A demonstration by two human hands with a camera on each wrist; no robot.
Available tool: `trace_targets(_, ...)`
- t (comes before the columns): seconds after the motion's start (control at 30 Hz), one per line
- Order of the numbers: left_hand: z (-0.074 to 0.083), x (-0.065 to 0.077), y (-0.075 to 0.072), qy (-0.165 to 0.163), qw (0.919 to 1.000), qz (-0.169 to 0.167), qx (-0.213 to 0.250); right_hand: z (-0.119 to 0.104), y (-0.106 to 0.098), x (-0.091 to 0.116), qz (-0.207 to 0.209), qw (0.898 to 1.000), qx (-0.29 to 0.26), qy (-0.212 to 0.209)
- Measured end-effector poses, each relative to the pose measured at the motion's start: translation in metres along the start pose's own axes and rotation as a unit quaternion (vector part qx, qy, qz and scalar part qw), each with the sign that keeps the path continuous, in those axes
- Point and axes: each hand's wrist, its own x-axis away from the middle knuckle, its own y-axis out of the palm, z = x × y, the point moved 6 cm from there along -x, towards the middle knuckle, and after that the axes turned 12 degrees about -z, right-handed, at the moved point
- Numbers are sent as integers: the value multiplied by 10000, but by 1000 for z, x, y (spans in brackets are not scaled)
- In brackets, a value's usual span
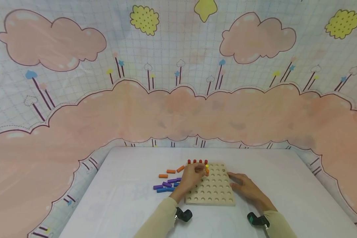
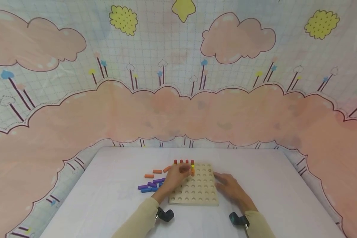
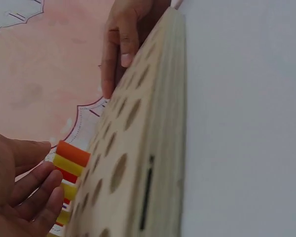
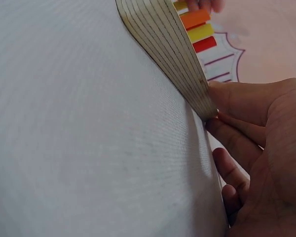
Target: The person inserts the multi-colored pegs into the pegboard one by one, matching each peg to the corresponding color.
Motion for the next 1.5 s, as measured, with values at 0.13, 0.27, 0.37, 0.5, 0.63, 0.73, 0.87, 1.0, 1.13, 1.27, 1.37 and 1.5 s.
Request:
trace_targets(0.13,3,5,-9,-95,9998,-5,157,0,1,1,28,9999,11,103)
trace_targets(0.27,7,10,-21,-9,10000,-16,-45,0,2,2,16,9999,-11,127)
trace_targets(0.37,10,13,-32,168,9996,73,-220,-1,1,1,10,10000,42,56)
trace_targets(0.5,14,18,-45,349,9987,225,-295,-4,0,2,-10,10000,48,-61)
trace_targets(0.63,17,20,-56,498,9975,364,-337,-6,-1,2,-31,10000,31,-61)
trace_targets(0.73,17,22,-62,501,9971,452,-341,-7,-1,2,-40,10000,-6,-22)
trace_targets(0.87,18,26,-69,547,9967,503,-342,-8,0,2,-69,9999,-61,-79)
trace_targets(1.0,17,33,-77,583,9963,495,-384,-6,0,2,-90,9999,2,-91)
trace_targets(1.13,13,41,-86,503,9966,574,-305,-4,1,2,-90,10000,-33,12)
trace_targets(1.27,10,50,-96,380,9965,684,-287,-4,2,2,-79,9999,-62,59)
trace_targets(1.37,8,56,-102,338,9958,766,-370,-5,2,3,-72,10000,4,33)
trace_targets(1.5,2,63,-110,270,9953,826,-439,-6,2,4,-63,10000,14,24)
